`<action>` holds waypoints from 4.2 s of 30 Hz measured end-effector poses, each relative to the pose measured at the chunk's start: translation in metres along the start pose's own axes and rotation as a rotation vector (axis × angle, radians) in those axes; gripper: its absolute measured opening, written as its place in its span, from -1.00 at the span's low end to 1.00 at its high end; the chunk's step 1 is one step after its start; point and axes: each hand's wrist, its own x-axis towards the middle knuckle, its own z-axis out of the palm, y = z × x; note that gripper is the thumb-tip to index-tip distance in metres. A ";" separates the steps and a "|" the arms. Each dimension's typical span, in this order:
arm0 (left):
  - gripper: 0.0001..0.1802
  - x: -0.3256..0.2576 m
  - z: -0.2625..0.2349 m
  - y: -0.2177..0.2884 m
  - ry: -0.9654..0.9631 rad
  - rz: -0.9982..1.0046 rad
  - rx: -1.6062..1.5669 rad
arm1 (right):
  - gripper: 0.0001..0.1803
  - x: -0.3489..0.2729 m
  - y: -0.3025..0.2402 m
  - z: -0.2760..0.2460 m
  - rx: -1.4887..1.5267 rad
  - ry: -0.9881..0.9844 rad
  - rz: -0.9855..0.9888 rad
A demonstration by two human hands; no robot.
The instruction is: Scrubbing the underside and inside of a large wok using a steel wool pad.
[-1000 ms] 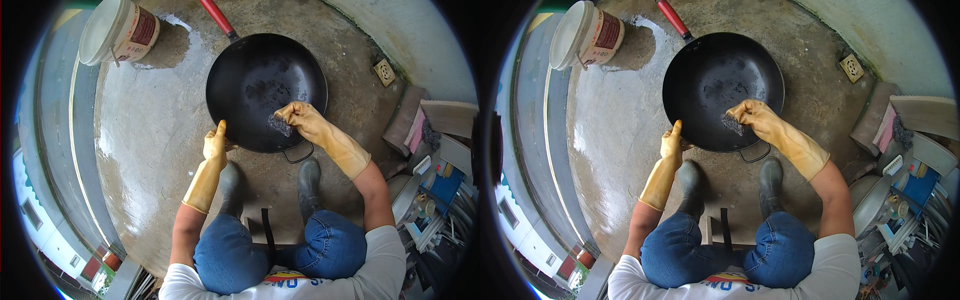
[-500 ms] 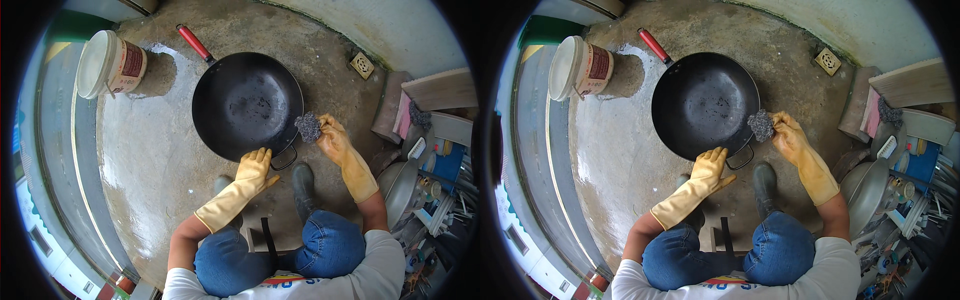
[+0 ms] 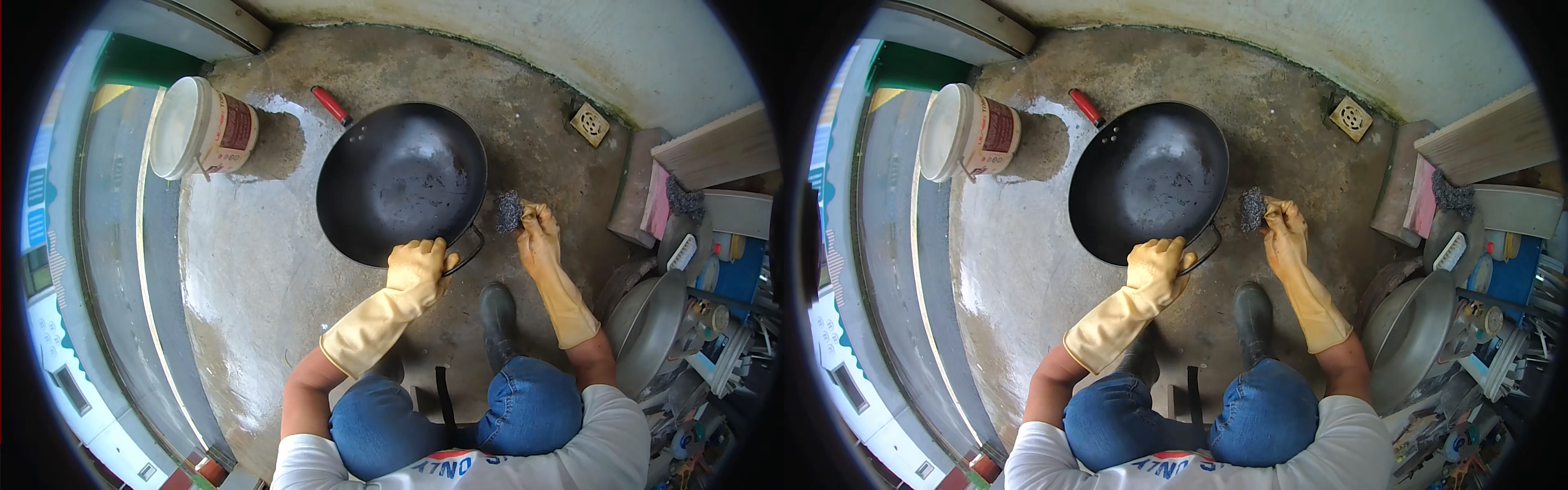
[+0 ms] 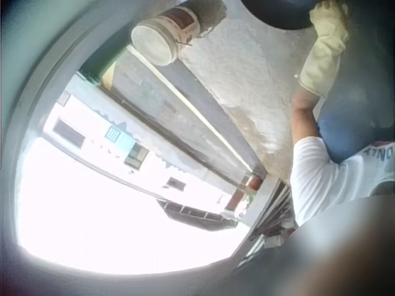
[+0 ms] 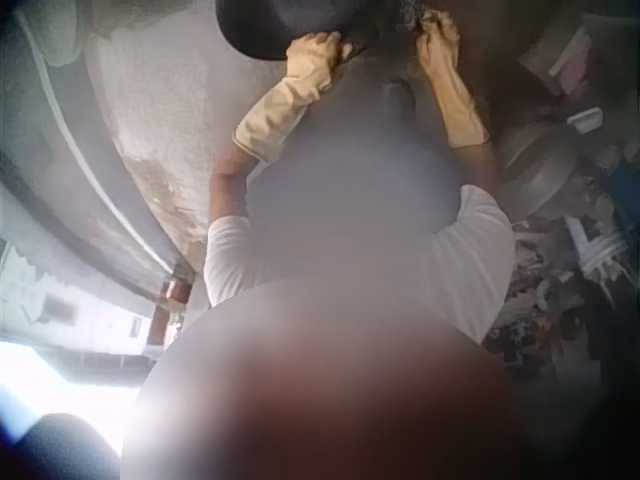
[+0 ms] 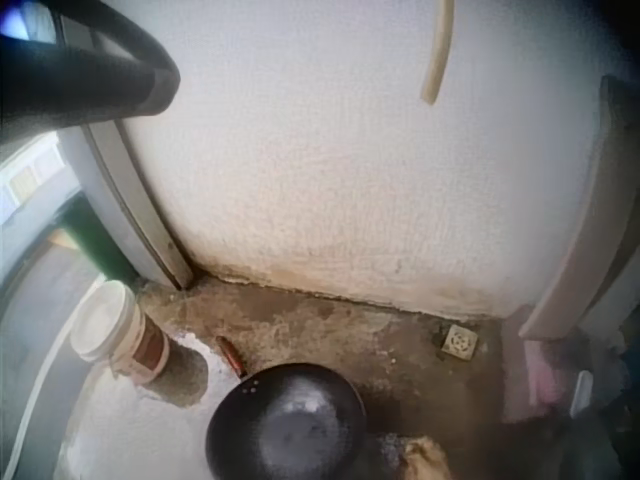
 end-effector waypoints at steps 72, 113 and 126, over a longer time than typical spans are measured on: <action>-0.39 -0.013 -0.232 0.072 0.840 -0.939 -0.775 | -0.89 -0.097 -0.249 0.262 -1.101 -0.431 -0.986; -0.39 -0.016 -0.234 0.060 0.808 -0.953 -0.899 | -0.87 -0.142 -0.227 0.279 -0.859 -0.493 -0.996; -0.35 -0.022 -0.247 0.068 0.771 -1.229 -0.922 | -0.81 -0.129 -0.197 0.295 -0.920 -0.650 -1.047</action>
